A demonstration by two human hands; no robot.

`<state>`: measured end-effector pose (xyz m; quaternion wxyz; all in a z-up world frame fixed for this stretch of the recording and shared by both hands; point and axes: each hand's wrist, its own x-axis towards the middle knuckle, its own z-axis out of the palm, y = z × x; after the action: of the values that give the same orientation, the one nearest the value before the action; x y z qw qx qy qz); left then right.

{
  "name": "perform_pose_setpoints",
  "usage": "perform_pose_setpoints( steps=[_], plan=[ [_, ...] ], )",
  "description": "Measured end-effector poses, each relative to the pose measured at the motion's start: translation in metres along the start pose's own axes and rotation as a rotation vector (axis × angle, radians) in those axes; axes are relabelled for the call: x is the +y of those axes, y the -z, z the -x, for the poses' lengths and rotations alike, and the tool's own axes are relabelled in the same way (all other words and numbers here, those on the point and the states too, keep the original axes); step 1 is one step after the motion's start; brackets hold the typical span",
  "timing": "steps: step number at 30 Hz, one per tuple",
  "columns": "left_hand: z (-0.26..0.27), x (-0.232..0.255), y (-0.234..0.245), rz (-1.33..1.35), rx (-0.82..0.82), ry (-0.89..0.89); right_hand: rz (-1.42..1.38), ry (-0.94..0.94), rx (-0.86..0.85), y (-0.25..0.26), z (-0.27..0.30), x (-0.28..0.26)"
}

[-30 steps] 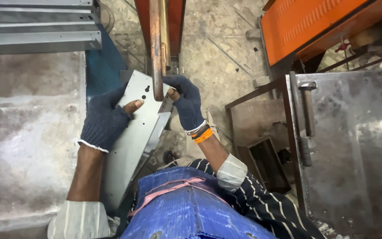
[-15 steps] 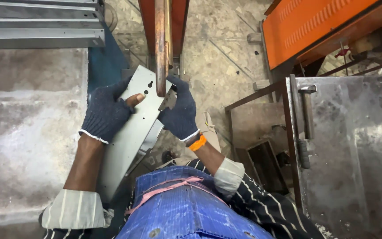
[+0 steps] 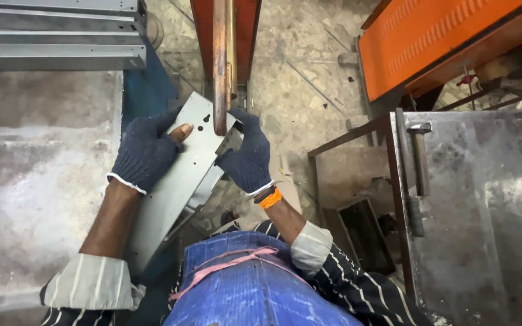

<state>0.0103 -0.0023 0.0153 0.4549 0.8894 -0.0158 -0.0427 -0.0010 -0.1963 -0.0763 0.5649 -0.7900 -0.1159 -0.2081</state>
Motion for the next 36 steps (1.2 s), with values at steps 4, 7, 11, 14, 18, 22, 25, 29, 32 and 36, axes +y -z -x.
perform_pose_setpoints(
  steps=[4,7,11,14,18,22,25,29,32,36],
  plan=[
    [0.0,-0.005,-0.002,0.039,0.016,-0.052,0.031,-0.128,0.011,0.003,-0.007,-0.016],
    [0.0,-0.005,-0.003,0.084,0.019,-0.037,0.045,-0.176,0.0,0.005,-0.006,-0.016],
    [-0.002,-0.008,-0.006,0.112,0.028,-0.032,0.017,-0.052,-0.004,0.004,-0.008,-0.008],
    [0.001,-0.006,-0.008,0.112,0.039,-0.003,0.021,-0.044,-0.005,0.002,-0.006,-0.007],
    [0.001,-0.003,-0.005,0.128,0.029,0.017,0.063,-0.104,0.01,0.001,-0.006,-0.009],
    [0.002,-0.004,-0.006,0.143,0.015,0.005,0.084,-0.108,-0.002,0.003,-0.006,-0.008],
    [0.001,-0.005,-0.006,0.116,0.009,0.021,0.094,-0.072,-0.024,0.002,-0.004,-0.005],
    [0.004,-0.006,-0.007,0.088,0.022,-0.008,0.041,-0.069,-0.012,0.001,-0.001,-0.005],
    [-0.001,-0.005,-0.005,0.112,0.036,-0.046,-0.026,-0.043,-0.004,0.001,-0.006,-0.006],
    [-0.002,-0.008,-0.006,0.11,0.048,-0.07,-0.011,-0.023,0.016,0.004,-0.011,-0.012]
  ],
)
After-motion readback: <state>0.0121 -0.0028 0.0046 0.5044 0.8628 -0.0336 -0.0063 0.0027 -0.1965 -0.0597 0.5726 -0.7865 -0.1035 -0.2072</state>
